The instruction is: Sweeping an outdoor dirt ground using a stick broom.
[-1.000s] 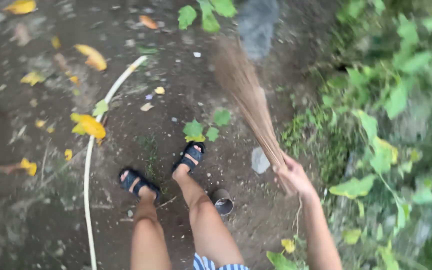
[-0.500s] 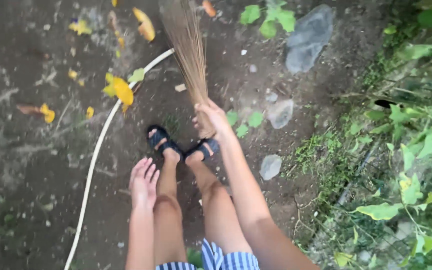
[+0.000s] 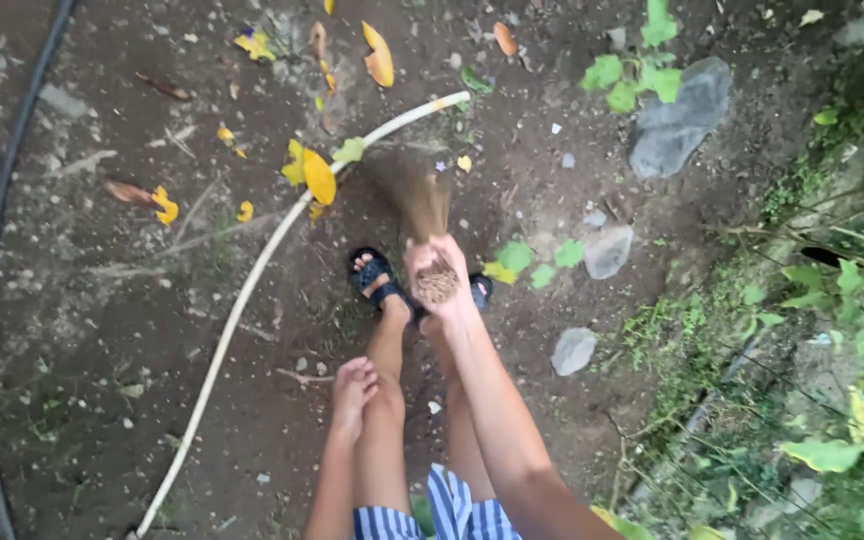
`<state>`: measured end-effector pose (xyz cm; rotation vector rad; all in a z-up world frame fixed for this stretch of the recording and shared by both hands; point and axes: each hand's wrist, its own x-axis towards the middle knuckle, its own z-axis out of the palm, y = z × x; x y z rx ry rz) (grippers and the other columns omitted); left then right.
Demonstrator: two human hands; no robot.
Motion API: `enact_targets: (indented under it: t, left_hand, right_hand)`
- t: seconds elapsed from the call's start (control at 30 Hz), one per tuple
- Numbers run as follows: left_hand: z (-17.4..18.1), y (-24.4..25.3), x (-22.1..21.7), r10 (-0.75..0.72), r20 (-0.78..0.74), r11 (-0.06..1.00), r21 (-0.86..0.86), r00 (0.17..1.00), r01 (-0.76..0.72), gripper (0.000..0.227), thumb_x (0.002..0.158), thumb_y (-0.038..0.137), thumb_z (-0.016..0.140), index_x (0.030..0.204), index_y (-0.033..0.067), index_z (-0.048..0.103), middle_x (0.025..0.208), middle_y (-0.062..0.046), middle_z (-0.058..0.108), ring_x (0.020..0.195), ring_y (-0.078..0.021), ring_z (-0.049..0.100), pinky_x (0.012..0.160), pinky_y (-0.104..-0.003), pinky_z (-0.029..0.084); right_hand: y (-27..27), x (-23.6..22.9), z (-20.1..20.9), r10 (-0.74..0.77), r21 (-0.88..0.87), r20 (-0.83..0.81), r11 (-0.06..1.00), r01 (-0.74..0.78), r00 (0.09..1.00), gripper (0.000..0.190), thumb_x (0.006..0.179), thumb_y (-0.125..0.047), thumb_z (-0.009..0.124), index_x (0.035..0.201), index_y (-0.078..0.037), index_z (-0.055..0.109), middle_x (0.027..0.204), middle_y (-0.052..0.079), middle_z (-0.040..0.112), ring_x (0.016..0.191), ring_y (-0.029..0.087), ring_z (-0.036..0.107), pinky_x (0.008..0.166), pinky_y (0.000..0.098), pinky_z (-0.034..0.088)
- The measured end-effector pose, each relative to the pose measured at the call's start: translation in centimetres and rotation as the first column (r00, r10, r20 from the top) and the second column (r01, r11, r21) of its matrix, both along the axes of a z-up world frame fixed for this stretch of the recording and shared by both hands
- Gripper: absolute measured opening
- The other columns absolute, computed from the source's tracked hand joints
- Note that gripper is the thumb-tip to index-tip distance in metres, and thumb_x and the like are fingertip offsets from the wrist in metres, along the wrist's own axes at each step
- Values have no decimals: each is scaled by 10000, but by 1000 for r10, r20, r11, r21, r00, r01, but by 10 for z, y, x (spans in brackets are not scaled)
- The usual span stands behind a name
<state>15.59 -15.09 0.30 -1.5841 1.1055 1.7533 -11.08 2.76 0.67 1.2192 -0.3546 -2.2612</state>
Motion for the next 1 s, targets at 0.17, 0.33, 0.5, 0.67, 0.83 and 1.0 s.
enact_targets:
  t: [0.17,0.33,0.5,0.67,0.83,1.0]
  left_hand:
    - [6,-45,-8,-136,-83,987,-100,987,128,250,1013,160,543,1251,123,611,1201,-28,670,995,-126,635,832,-307,527]
    - [1,-91,-6,23,-168,991,-125,985,-45,239,1059,146,532,1269,69,614,1229,-101,657,987,-181,613,845,-336,532]
    - [-2,-107,-9,140,-67,979,-137,988,-148,278,1053,174,463,1289,87,582,1316,-98,645,1136,-216,640,929,-373,546]
    - [8,-101,-12,203,-77,968,-131,976,-212,278,1057,177,461,1295,86,573,1324,-101,640,1150,-229,642,947,-390,539]
    - [3,-90,12,160,-85,979,-114,983,-169,277,1063,174,456,1284,78,593,1301,-114,653,1129,-244,658,944,-407,549]
    - [-7,-79,36,251,27,960,-133,968,-245,287,1044,135,433,1281,100,592,1306,-83,650,1149,-213,653,945,-389,550]
  right_hand:
    - [-54,-24,80,509,642,-200,714,-281,837,314,883,-132,627,1162,-9,551,751,49,585,582,151,596,508,289,534]
    - [-41,37,117,823,726,-113,451,-519,557,312,861,-102,622,1167,-55,586,807,50,632,634,156,638,534,312,554]
    - [-55,68,79,972,147,88,203,-968,217,139,903,-209,669,959,-82,656,774,22,646,593,150,605,506,293,534]
    - [-24,-15,-21,903,161,-85,429,-889,420,133,946,-191,703,884,-84,654,775,36,651,620,130,602,531,277,506]
    - [-3,-92,33,940,368,138,242,-898,311,151,887,-205,712,897,-72,643,771,39,659,636,156,610,572,279,524]
    - [-94,-6,140,881,817,467,-399,-417,71,276,807,-243,696,965,-17,693,760,111,738,702,271,741,581,404,596]
